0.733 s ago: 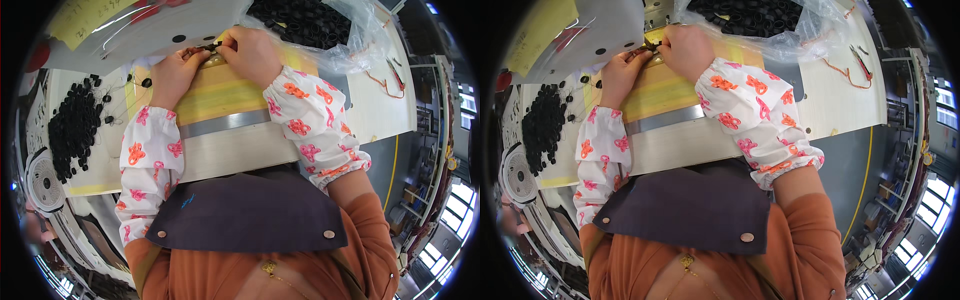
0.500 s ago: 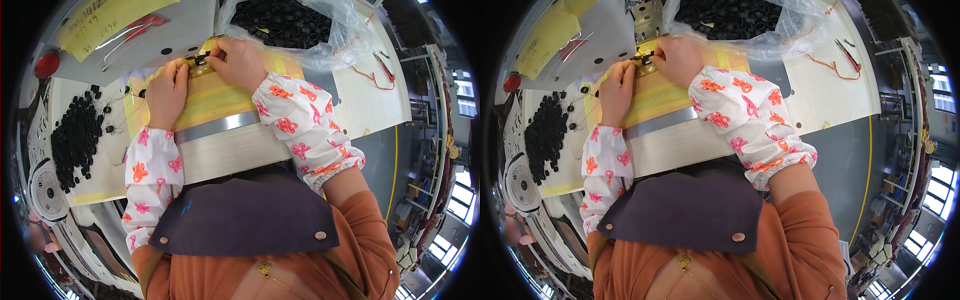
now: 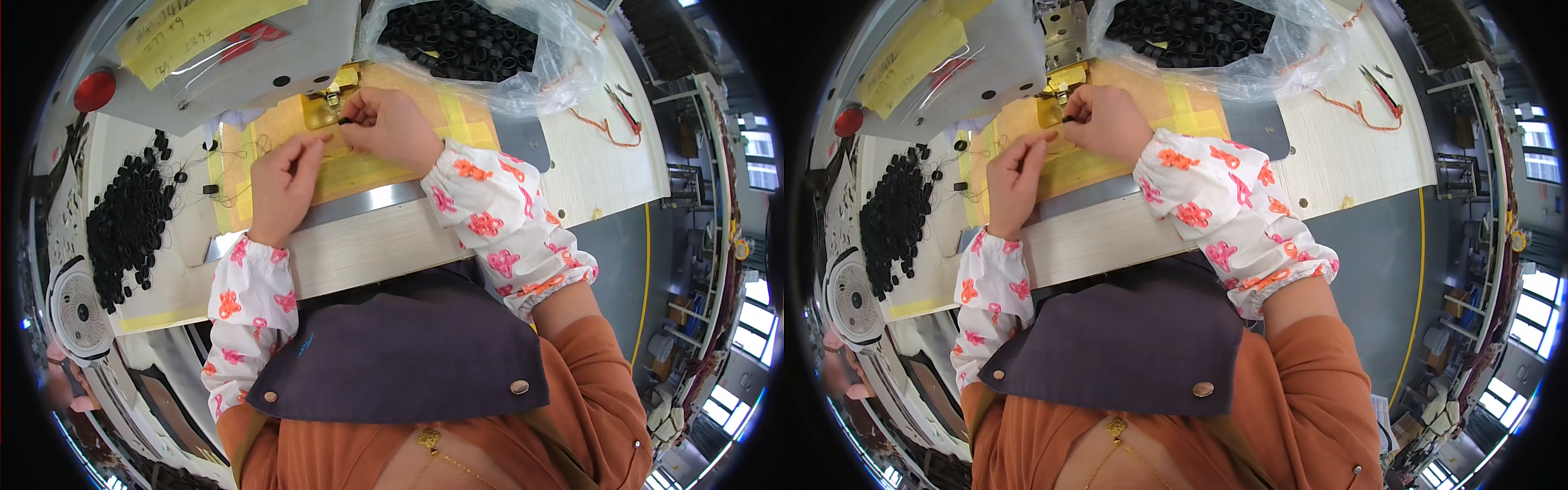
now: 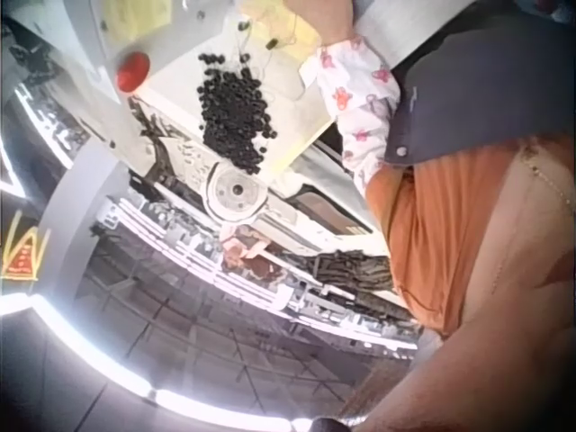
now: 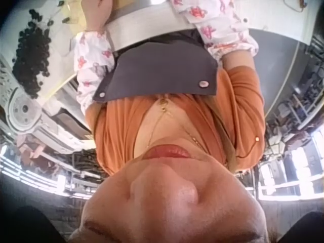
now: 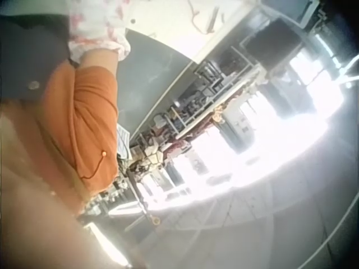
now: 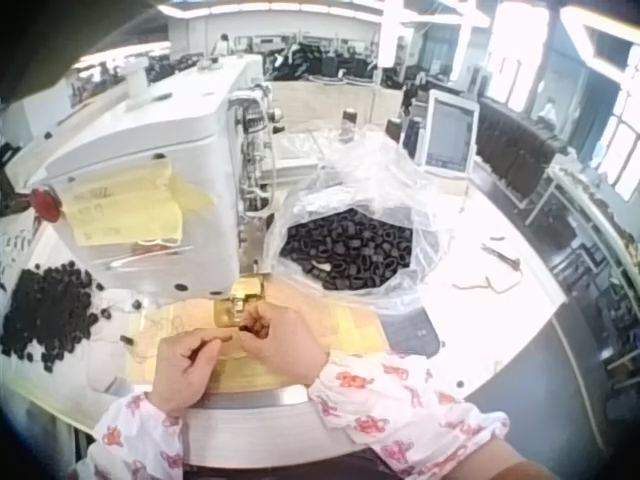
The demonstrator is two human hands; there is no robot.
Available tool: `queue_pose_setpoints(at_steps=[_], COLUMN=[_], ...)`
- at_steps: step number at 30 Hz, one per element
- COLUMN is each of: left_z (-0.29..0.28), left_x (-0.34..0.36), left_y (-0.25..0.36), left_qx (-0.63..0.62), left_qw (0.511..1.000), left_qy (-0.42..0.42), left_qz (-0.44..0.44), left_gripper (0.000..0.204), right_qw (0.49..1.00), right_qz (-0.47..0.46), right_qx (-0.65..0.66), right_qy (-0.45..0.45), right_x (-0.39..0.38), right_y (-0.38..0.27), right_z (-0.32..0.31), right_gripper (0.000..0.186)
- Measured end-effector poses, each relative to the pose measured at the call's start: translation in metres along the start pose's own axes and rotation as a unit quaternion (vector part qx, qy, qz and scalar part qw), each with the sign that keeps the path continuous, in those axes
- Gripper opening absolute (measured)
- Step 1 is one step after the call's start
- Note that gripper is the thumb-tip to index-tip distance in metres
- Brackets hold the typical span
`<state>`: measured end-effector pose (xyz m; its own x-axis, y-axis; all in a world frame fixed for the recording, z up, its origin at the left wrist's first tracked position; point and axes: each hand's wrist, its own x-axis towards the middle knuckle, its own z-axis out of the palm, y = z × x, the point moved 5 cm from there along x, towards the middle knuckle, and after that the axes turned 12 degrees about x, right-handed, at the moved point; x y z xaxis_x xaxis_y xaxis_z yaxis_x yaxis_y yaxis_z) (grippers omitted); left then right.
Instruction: The person is using a sewing machine to join small fabric or leather components together.
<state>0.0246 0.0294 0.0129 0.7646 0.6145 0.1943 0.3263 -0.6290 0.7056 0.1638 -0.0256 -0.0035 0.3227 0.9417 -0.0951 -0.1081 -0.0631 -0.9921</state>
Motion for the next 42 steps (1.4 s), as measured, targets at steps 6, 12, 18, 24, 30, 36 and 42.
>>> queue_pose_setpoints(at_steps=[6,12,18,24,30,36,42], left_z=[0.002,0.002,0.000,0.001,0.000,0.002,-0.001], left_x=[0.025,0.025,0.027,0.030,0.037,0.046,0.043], left_y=[-0.002,-0.014,-0.011,-0.015,-0.012,-0.016,-0.023], left_qx=[-0.062,0.074,0.036,0.099,0.173,0.190,0.155], left_qw=[0.997,0.993,0.999,0.992,0.983,0.976,0.979], left_qy=[0.008,0.094,0.023,0.002,0.051,0.027,0.069], left_qz=[0.044,0.014,-0.033,-0.083,-0.048,-0.100,-0.113], left_gripper=[0.023,0.017,0.020,0.016,0.020,0.029,0.030], right_qw=[0.979,0.986,0.994,0.994,0.926,0.926,0.920], right_qz=[-0.115,-0.111,0.028,0.060,-0.290,-0.282,-0.277], right_qx=[-0.138,-0.112,-0.024,-0.019,-0.239,-0.234,-0.260], right_qy=[-0.100,-0.060,-0.100,-0.095,0.043,0.087,0.098], right_x=[-0.051,-0.007,0.018,0.019,0.014,0.016,0.017], right_y=[-0.023,-0.025,-0.012,-0.007,-0.019,-0.014,-0.016], right_z=[0.032,-0.006,-0.005,-0.001,-0.001,-0.002,-0.001], right_gripper=[0.013,0.012,0.013,0.015,0.012,0.006,0.008])
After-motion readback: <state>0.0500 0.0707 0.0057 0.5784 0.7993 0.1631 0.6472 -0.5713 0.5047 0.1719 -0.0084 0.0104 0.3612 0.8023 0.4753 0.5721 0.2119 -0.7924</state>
